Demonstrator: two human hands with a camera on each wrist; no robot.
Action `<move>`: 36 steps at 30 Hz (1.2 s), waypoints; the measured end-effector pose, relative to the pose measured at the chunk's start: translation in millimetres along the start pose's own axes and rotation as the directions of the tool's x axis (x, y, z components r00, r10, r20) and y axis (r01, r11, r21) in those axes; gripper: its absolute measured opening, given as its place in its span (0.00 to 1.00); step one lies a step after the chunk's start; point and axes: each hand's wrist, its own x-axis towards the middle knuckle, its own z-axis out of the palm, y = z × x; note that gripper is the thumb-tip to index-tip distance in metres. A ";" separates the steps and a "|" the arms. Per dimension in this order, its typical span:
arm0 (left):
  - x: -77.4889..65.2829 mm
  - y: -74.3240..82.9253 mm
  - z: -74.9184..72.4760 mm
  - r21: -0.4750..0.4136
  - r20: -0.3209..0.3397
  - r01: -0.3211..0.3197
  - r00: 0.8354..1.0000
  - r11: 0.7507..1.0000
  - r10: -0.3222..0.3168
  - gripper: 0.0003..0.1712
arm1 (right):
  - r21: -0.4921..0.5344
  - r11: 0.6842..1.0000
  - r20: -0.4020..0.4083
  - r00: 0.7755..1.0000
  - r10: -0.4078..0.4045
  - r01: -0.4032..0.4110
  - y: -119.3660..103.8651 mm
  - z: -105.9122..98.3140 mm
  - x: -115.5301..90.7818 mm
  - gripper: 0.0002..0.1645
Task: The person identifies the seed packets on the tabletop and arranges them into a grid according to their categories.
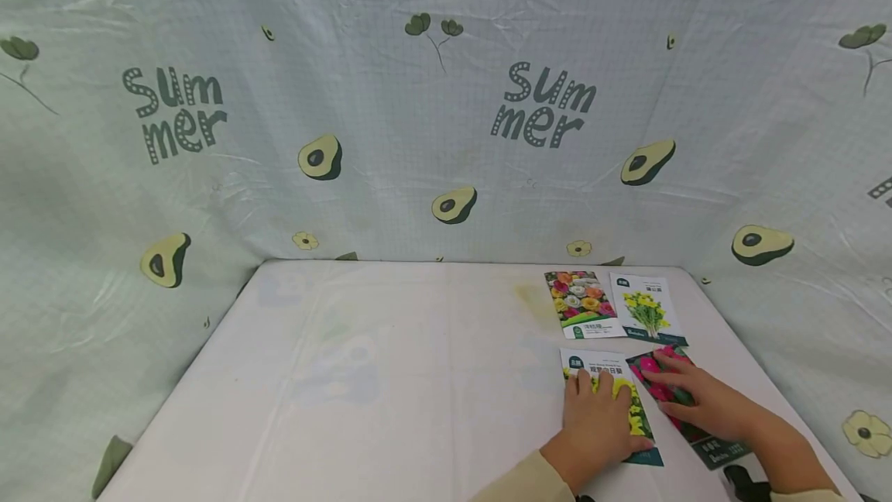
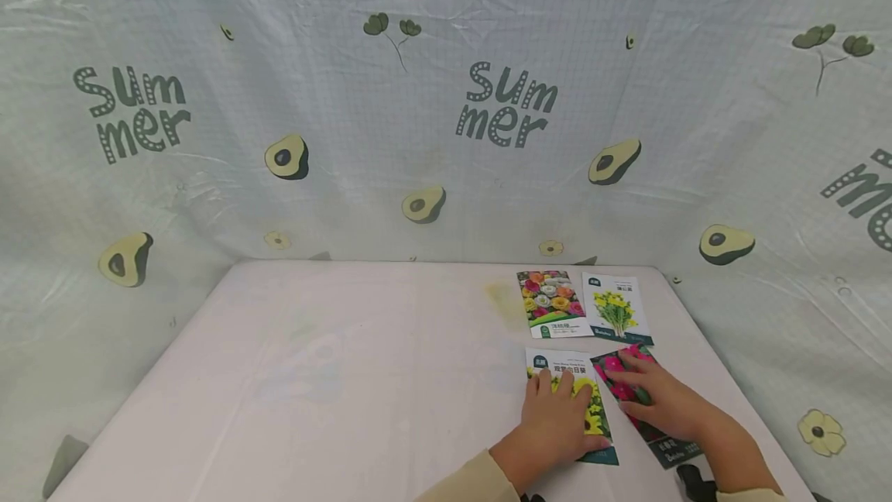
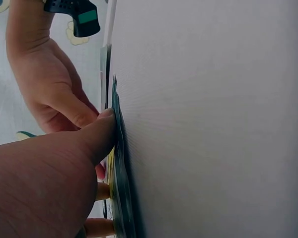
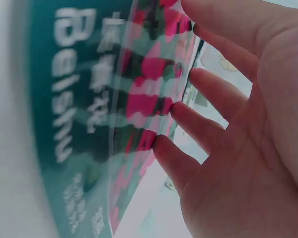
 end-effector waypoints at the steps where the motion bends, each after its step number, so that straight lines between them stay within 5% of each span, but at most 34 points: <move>1: 0.1 0.0 0.1 -0.005 0.001 0.000 1.000 1.000 0.000 0.44 | 0.004 1.000 0.008 1.000 0.008 -0.008 0.7 0.5 -0.4 0.37; 9: 1.0 -2.7 -0.5 -0.061 0.005 -0.004 1.000 0.998 0.004 0.43 | 0.023 1.000 0.013 1.000 -0.009 0.008 3.2 5.2 -0.2 0.37; 25: 0.8 -2.5 -5.3 -0.038 0.042 -0.011 0.999 0.999 0.012 0.43 | 0.021 0.999 0.023 0.999 0.031 -0.031 6.6 5.1 -0.6 0.37; 36: 0.2 -5.2 -4.4 -0.038 0.026 0.015 1.000 0.999 -0.014 0.40 | -0.066 0.997 0.015 0.999 0.046 -0.045 7.0 4.4 3.9 0.36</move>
